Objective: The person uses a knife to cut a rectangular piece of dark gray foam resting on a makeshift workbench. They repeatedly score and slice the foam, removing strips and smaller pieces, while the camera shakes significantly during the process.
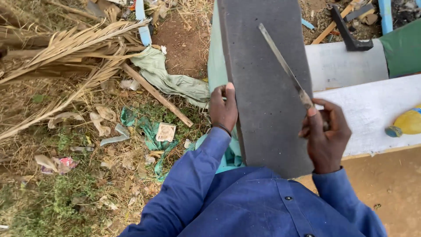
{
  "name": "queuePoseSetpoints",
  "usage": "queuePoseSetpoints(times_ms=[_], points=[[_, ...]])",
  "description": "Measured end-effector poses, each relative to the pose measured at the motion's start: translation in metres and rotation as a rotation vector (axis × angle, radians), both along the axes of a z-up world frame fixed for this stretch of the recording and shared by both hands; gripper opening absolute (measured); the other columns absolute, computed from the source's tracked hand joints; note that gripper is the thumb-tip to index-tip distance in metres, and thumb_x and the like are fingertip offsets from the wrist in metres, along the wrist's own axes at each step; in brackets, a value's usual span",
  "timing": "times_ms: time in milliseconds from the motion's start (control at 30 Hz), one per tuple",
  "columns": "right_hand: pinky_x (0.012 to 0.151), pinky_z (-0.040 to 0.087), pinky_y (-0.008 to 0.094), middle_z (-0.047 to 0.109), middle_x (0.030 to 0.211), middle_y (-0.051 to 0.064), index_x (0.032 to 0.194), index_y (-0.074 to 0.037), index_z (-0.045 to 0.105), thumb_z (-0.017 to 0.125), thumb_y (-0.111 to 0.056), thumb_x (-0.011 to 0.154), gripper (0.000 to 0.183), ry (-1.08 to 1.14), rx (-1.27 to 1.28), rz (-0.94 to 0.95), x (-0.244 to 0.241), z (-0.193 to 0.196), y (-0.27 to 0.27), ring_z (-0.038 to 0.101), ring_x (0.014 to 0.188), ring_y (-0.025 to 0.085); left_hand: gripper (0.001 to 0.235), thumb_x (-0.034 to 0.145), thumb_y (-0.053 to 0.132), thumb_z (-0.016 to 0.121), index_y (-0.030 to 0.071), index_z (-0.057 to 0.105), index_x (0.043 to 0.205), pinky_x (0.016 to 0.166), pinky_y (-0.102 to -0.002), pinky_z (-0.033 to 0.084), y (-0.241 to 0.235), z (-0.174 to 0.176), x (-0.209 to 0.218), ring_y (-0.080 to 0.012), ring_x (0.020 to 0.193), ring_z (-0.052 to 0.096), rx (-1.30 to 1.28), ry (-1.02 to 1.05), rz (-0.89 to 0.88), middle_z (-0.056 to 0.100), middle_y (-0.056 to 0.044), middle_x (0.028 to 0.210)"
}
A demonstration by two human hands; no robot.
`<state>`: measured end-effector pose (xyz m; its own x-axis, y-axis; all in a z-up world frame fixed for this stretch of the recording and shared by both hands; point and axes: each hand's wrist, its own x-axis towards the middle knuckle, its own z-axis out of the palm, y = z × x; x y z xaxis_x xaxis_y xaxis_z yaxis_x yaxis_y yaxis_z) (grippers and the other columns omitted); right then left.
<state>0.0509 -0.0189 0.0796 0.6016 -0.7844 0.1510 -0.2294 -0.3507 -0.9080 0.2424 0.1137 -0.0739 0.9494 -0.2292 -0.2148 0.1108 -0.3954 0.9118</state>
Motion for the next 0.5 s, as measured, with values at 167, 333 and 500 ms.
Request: queuePoseSetpoints(times_ms=[167,333,500], points=[[0.072,0.061,0.032,0.075,0.088,0.013,0.144,0.003,0.071,0.070,-0.012,0.123,0.026,0.232,-0.234,0.348,0.055,0.105,0.010,0.076,0.069,0.019,0.047,0.110,0.058,0.061,0.018,0.077,0.128,0.098,-0.053,0.062,0.017,-0.036,-0.033,-0.0314,0.117,0.079,-0.043,0.107,0.023,0.082,-0.006,0.127],[0.067,0.059,0.034,0.081,0.110,0.021,0.138,0.012,0.079,0.075,-0.004,0.123,0.022,0.316,-0.433,0.532,0.081,0.172,0.018,0.076,0.067,0.023,0.026,0.102,0.039,0.072,0.021,0.084,0.116,0.098,-0.043,0.063,0.018,-0.025,-0.031,-0.0217,0.109,0.082,-0.065,0.238,0.093,0.088,0.000,0.115],[0.075,0.067,0.053,0.085,0.131,0.012,0.143,-0.011,0.085,0.072,-0.034,0.115,0.039,0.642,-0.649,0.683,0.102,0.203,0.026,0.077,0.083,0.034,0.021,0.103,0.035,0.075,0.019,0.083,0.114,0.096,-0.043,0.064,0.021,-0.035,-0.045,-0.0222,0.107,0.082,-0.124,0.260,0.085,0.088,-0.002,0.112]])
